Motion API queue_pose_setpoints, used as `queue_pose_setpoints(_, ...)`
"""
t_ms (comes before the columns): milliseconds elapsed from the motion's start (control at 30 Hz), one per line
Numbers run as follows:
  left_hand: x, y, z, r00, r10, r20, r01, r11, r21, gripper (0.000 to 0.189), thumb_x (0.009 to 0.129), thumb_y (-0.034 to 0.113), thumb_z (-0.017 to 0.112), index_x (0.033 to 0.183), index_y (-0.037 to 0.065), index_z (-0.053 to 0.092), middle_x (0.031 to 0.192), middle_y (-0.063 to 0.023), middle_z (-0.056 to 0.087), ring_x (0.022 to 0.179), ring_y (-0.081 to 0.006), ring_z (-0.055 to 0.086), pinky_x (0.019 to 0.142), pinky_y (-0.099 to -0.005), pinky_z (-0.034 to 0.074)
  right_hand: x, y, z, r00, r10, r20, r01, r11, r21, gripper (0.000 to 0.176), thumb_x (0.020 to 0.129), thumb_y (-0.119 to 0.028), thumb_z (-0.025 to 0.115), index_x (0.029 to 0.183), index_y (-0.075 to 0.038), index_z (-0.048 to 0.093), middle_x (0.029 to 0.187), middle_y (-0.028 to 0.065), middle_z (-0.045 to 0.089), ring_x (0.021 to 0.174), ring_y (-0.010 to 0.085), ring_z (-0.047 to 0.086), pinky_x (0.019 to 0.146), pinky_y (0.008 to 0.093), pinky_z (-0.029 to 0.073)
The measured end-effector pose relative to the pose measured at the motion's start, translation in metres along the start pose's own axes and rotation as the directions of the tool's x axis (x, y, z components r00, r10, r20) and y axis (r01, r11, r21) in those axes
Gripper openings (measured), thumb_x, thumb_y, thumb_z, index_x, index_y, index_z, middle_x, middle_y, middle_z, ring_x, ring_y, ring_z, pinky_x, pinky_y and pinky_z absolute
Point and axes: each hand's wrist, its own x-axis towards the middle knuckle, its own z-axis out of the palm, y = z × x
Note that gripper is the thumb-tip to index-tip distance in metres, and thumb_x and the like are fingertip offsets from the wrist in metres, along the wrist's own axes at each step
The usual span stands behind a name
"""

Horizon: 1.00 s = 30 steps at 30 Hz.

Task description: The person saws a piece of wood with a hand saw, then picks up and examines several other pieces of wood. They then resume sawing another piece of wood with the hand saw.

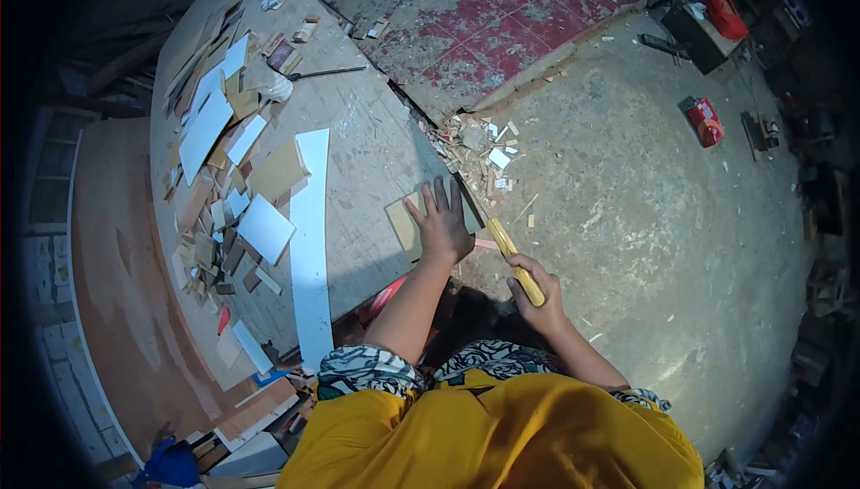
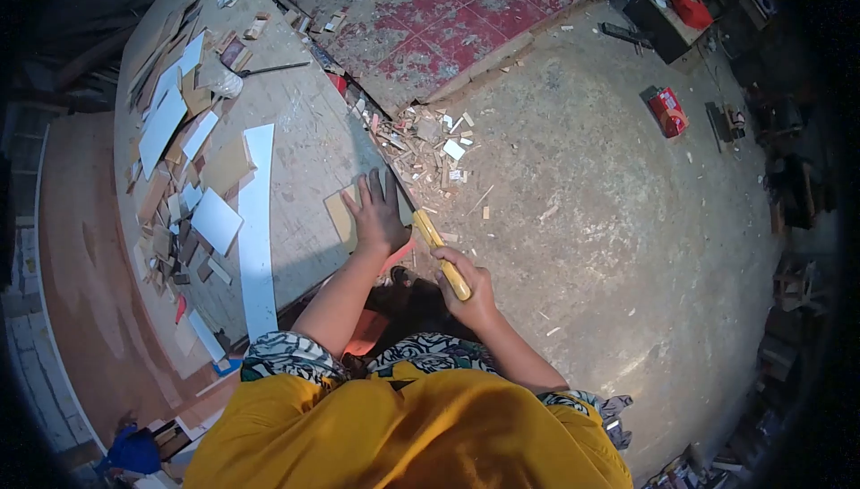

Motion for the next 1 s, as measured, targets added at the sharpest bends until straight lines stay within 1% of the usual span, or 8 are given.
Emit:
queue_pose_setpoints(100, 0.002, 0.001, -0.007, 0.997, -0.026, 0.072, 0.031, 0.997, -0.066, 0.096, 0.069, 0.032, 0.066, 0.146, 0.005, 0.016, 0.150, -0.0196, 0.016, 0.140, -0.0392, 0.009, 0.104, -0.0692, 0.005, 0.007, -0.007, -0.001, 0.997, -0.061, -0.054, 0.064, 0.997, 0.045, 0.037, 0.077, 0.005, 0.063, 0.112, -0.009, 0.057, 0.091, 0.0131, 0.066, 0.078, 0.0179, 0.066, 0.069, 0.0259, 0.047)
queue_pose_setpoints(233, 0.001, 0.000, -0.005, 0.997, -0.028, 0.071, 0.034, 0.995, -0.095, 0.095, 0.069, 0.029, 0.065, 0.146, 0.005, 0.016, 0.150, -0.0194, 0.017, 0.140, -0.0395, 0.010, 0.103, -0.0701, 0.005, 0.012, -0.016, 0.002, 0.993, -0.092, -0.073, 0.093, 0.996, 0.003, 0.037, 0.078, 0.005, 0.062, 0.112, -0.008, 0.057, 0.098, 0.0142, 0.065, 0.085, 0.0199, 0.067, 0.073, 0.0269, 0.048)
queue_pose_setpoints(300, 0.003, -0.001, 0.006, 0.999, -0.018, -0.027, 0.017, 0.999, -0.051, 0.093, 0.069, 0.027, 0.062, 0.146, 0.005, 0.016, 0.150, -0.0195, 0.018, 0.140, -0.0396, 0.011, 0.102, -0.0710, 0.005, 0.017, -0.022, 0.008, 0.982, -0.150, -0.111, 0.146, 0.988, -0.043, 0.037, 0.078, 0.004, 0.061, 0.112, -0.007, 0.057, 0.101, 0.0142, 0.065, 0.089, 0.0218, 0.067, 0.075, 0.0271, 0.048)
queue_pose_setpoints(333, 0.005, -0.001, 0.007, 0.999, -0.029, -0.025, 0.027, 0.998, -0.057, 0.093, 0.069, 0.027, 0.062, 0.146, 0.005, 0.016, 0.150, -0.0195, 0.018, 0.140, -0.0396, 0.011, 0.102, -0.0710, 0.005, 0.022, -0.026, 0.008, 0.983, -0.152, -0.098, 0.148, 0.988, -0.047, 0.037, 0.078, 0.004, 0.061, 0.112, -0.007, 0.057, 0.101, 0.0142, 0.065, 0.089, 0.0218, 0.067, 0.075, 0.0271, 0.048)
queue_pose_setpoints(400, 0.010, 0.000, 0.005, 0.995, -0.099, -0.021, 0.098, 0.995, -0.034, 0.092, 0.069, 0.026, 0.061, 0.146, 0.004, 0.016, 0.149, -0.0196, 0.020, 0.139, -0.0397, 0.013, 0.102, -0.0716, 0.005, 0.032, -0.035, 0.007, 1.000, -0.029, 0.003, 0.029, 0.999, 0.026, 0.036, 0.079, 0.007, 0.061, 0.112, -0.005, 0.056, 0.108, 0.0112, 0.063, 0.102, 0.0178, 0.060, 0.088, 0.0274, 0.044)
queue_pose_setpoints(667, 0.007, 0.001, -0.007, 0.994, -0.107, -0.013, 0.105, 0.989, -0.099, 0.095, 0.068, 0.028, 0.064, 0.146, 0.003, 0.016, 0.150, -0.0197, 0.020, 0.139, -0.0407, 0.015, 0.102, -0.0714, 0.005, 0.013, -0.034, -0.014, 0.995, -0.093, 0.040, 0.093, 0.996, -0.002, 0.036, 0.078, 0.008, 0.060, 0.111, -0.005, 0.056, 0.107, 0.0100, 0.063, 0.102, 0.0165, 0.059, 0.088, 0.0267, 0.043)
queue_pose_setpoints(733, 0.006, 0.000, -0.009, 0.997, -0.082, 0.009, 0.083, 0.993, -0.088, 0.100, 0.066, 0.032, 0.069, 0.146, 0.004, 0.016, 0.150, -0.0196, 0.020, 0.139, -0.0404, 0.015, 0.102, -0.0716, 0.007, 0.009, -0.046, -0.017, 0.998, 0.012, 0.059, -0.014, 1.000, 0.025, 0.036, 0.078, 0.008, 0.061, 0.111, -0.005, 0.056, 0.106, 0.0095, 0.063, 0.101, 0.0163, 0.059, 0.088, 0.0262, 0.043)
queue_pose_setpoints(1000, 0.007, -0.002, -0.006, 0.997, -0.076, -0.029, 0.074, 0.995, -0.064, 0.105, 0.059, 0.044, 0.076, 0.143, 0.006, 0.027, 0.149, -0.0177, 0.023, 0.138, -0.0386, 0.019, 0.101, -0.0717, 0.012, 0.033, -0.090, -0.018, 0.989, 0.012, 0.146, 0.009, 0.990, -0.139, 0.035, 0.079, 0.003, 0.062, 0.113, -0.005, 0.056, 0.101, 0.0078, 0.062, 0.094, 0.0138, 0.057, 0.085, 0.0261, 0.044)
